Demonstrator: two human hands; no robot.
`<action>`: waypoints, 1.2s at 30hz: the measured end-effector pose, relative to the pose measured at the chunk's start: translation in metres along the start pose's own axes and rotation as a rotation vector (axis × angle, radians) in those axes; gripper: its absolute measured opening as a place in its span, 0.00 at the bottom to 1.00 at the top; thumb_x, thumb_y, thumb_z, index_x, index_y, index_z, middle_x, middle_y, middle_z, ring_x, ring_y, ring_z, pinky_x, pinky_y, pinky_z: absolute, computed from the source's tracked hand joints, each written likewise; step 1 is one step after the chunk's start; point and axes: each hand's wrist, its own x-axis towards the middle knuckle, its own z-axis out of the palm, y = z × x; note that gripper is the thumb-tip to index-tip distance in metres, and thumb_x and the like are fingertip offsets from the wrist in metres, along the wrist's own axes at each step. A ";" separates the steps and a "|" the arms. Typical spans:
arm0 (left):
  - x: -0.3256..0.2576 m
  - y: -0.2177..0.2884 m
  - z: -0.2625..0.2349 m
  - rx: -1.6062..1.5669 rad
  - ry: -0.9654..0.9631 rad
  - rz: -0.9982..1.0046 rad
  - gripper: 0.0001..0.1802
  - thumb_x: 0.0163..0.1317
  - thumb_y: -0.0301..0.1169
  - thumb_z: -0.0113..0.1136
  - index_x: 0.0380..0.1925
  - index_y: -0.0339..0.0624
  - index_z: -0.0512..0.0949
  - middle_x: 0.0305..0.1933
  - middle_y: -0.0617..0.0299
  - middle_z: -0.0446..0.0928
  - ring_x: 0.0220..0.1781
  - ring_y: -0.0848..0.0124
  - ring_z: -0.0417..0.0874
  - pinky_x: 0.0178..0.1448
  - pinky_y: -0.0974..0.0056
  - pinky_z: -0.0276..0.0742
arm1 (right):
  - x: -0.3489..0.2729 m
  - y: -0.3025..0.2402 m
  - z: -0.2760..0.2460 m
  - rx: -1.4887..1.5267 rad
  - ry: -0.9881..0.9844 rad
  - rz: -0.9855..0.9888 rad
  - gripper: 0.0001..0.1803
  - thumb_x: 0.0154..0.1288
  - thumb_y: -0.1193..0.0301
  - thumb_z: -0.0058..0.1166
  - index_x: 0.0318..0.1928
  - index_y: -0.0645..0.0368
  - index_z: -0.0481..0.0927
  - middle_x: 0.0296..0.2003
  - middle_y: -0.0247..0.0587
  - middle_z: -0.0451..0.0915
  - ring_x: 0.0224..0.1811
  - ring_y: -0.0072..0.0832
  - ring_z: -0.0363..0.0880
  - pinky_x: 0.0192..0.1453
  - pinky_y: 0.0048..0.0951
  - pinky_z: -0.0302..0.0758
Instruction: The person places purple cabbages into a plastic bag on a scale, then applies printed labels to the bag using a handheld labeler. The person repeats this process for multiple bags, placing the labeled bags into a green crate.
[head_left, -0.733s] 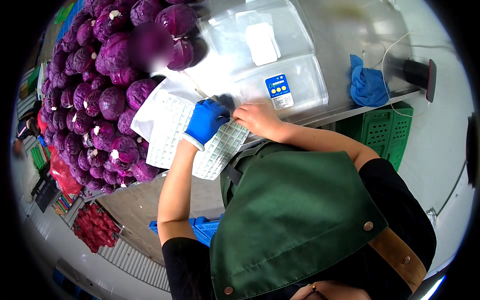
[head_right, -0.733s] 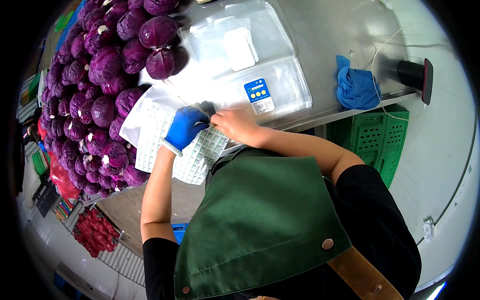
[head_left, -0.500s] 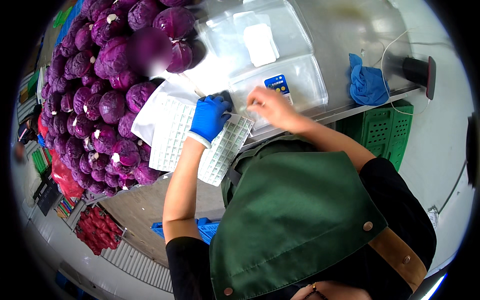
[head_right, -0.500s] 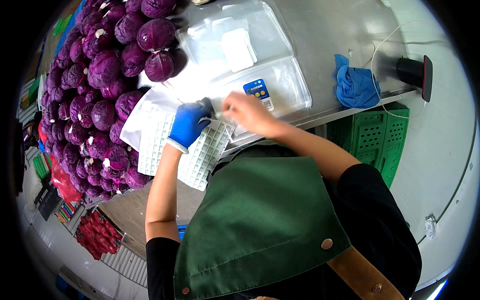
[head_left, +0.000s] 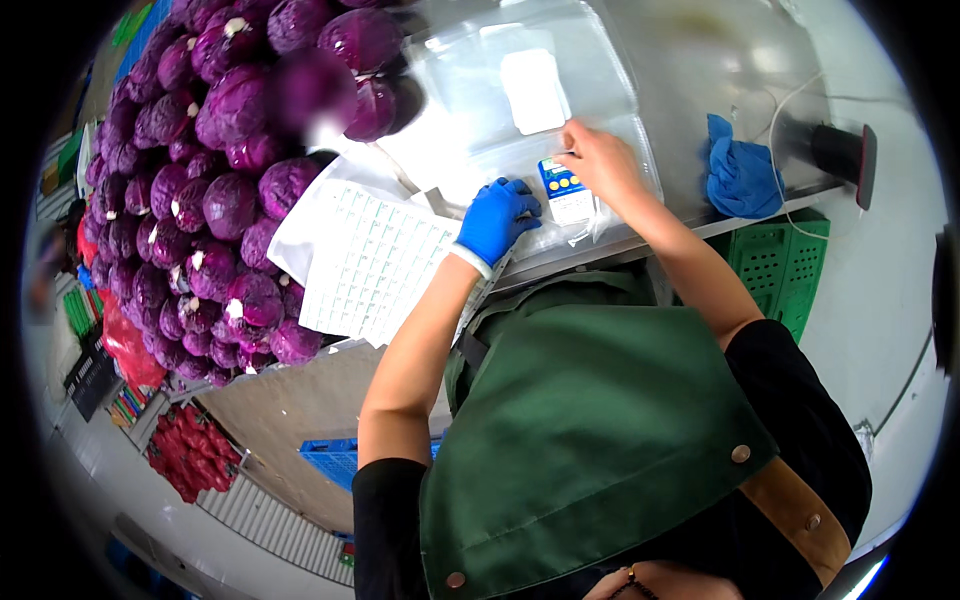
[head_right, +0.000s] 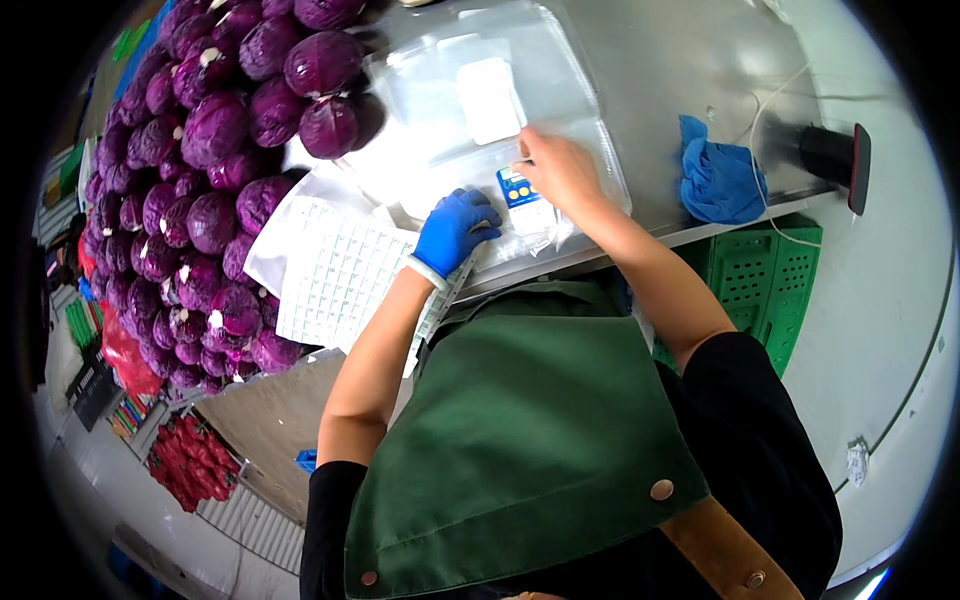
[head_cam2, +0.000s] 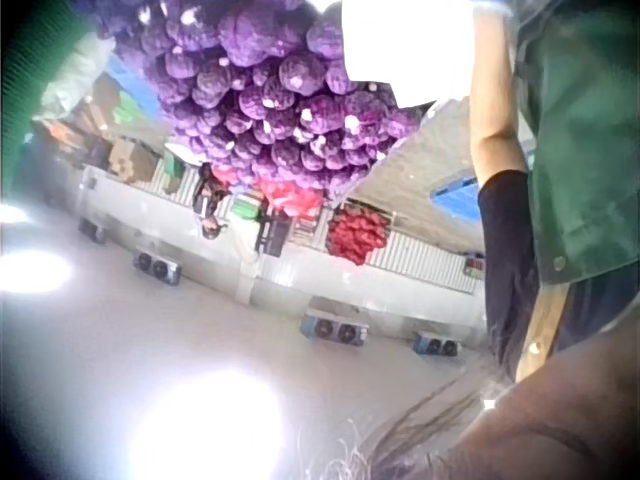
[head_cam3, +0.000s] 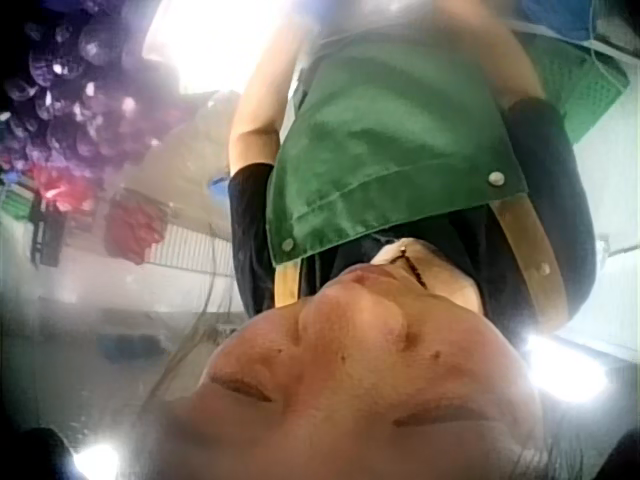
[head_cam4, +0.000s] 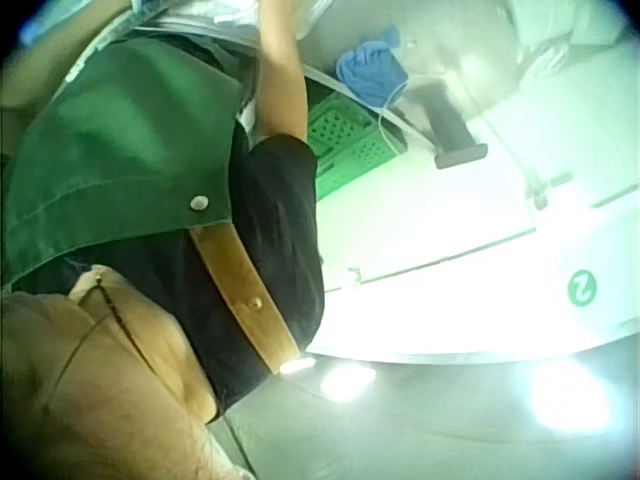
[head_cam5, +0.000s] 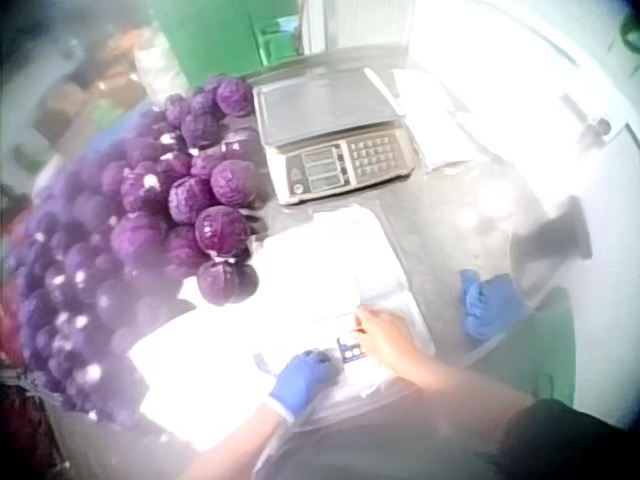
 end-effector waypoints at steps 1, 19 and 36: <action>-0.002 -0.003 0.001 -0.063 0.026 0.012 0.12 0.50 0.36 0.69 0.36 0.47 0.83 0.40 0.58 0.79 0.43 0.58 0.77 0.49 0.55 0.73 | -0.002 0.000 -0.003 0.116 0.011 0.018 0.11 0.60 0.69 0.62 0.38 0.60 0.74 0.25 0.40 0.80 0.25 0.32 0.77 0.30 0.33 0.72; -0.054 -0.040 -0.123 -0.854 0.540 -0.308 0.33 0.55 0.23 0.65 0.63 0.43 0.70 0.60 0.61 0.73 0.53 0.70 0.76 0.54 0.65 0.73 | -0.032 -0.083 0.000 -0.059 0.262 -0.698 0.15 0.55 0.74 0.55 0.45 0.58 0.77 0.46 0.38 0.76 0.51 0.36 0.73 0.59 0.39 0.69; -0.011 -0.046 -0.101 -0.521 0.852 -0.393 0.25 0.59 0.28 0.65 0.57 0.36 0.73 0.49 0.59 0.79 0.44 0.72 0.80 0.48 0.66 0.76 | -0.023 -0.099 0.068 0.198 -0.364 -0.299 0.21 0.56 0.60 0.64 0.45 0.61 0.77 0.39 0.51 0.81 0.43 0.46 0.79 0.45 0.43 0.76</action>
